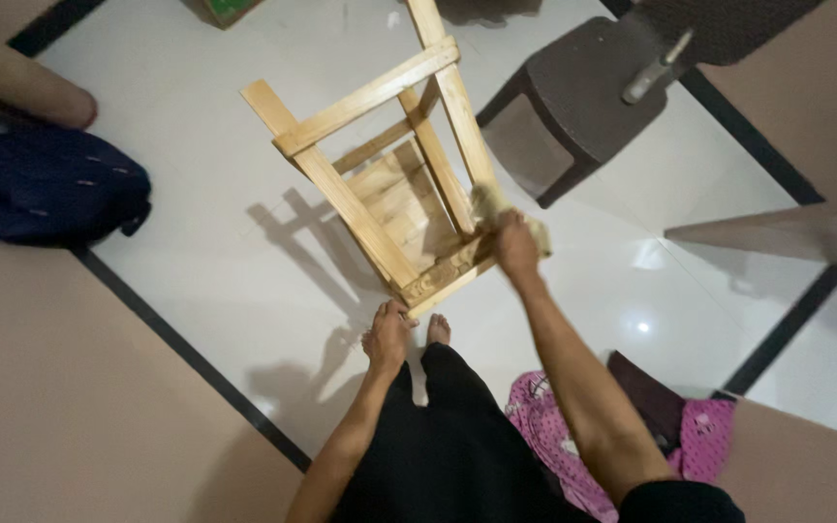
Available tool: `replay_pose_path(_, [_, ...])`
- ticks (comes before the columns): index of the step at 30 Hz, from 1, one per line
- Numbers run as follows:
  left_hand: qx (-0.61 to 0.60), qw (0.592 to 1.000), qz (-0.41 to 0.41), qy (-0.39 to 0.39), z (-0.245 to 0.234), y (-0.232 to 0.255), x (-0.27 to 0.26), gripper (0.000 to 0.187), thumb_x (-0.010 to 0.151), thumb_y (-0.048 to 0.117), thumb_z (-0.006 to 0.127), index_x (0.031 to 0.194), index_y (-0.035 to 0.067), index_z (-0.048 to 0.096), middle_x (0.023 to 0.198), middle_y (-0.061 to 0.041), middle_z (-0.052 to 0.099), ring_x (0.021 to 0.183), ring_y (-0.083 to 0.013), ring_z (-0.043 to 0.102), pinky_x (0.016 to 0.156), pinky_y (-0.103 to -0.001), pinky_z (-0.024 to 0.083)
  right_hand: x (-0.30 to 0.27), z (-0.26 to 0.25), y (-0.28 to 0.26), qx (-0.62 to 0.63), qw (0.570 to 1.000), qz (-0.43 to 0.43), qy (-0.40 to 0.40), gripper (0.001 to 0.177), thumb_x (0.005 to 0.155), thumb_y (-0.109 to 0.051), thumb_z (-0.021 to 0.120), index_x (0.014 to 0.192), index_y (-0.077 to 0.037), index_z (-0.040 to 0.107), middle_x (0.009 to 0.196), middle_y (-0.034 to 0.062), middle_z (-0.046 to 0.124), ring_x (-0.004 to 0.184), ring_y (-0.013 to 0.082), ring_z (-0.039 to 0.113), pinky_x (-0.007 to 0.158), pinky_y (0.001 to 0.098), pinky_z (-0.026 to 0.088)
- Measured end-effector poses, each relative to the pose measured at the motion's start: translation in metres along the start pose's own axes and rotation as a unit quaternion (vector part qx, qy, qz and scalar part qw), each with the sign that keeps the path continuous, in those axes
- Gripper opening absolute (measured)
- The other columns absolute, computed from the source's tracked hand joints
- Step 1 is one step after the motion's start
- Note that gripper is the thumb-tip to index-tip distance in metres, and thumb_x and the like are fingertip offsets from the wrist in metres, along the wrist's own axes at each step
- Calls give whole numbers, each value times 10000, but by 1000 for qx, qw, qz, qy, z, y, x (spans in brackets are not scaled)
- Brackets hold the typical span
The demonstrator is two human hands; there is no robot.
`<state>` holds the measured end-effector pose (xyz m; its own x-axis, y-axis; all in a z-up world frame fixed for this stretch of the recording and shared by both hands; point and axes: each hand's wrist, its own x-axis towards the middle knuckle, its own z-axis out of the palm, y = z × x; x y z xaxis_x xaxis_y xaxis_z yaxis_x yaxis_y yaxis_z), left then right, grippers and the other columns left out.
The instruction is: The person cleans a wooden stool by wiping its surfaces with a cloth. They spray a cleaning solution onto the cloth and wipe the stool's legs and seat. The person repositions the stool and continues wiping different parts of it.
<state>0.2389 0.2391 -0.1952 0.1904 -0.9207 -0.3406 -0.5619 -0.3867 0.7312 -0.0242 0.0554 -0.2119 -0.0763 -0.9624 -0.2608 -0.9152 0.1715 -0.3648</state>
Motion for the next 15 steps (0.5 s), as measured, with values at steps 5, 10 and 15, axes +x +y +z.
replay_pose_path(5, [10, 1000, -9, 23, -2, 11, 1, 237, 798, 127, 770, 972, 33, 639, 1028, -152, 687, 981, -355, 661, 854, -470, 519, -75, 80, -36, -201, 955, -177, 129, 632, 884, -56, 512, 1468, 146, 379, 1520, 373, 418, 1447, 462, 393, 1219, 488, 267])
replay_pose_path(10, [-72, 995, 29, 66, 5, -7, -16, 94, 909, 11, 611, 997, 36, 630, 938, -151, 692, 876, -313, 729, 792, -431, 566, -146, 82, -102, -85, 971, -211, 68, 486, 915, -122, 560, 1333, 115, 487, 1413, 368, 526, 1327, 443, 514, 1145, 490, 365])
replay_pose_path(15, [-21, 995, -27, 93, 8, -16, 4, 257, 782, 33, 702, 1014, 13, 595, 891, -185, 687, 859, -345, 696, 794, -449, 552, -158, 46, -128, 46, 980, -188, 38, 412, 883, -129, 612, 1207, 117, 545, 1249, 369, 609, 1157, 476, 601, 1021, 522, 448])
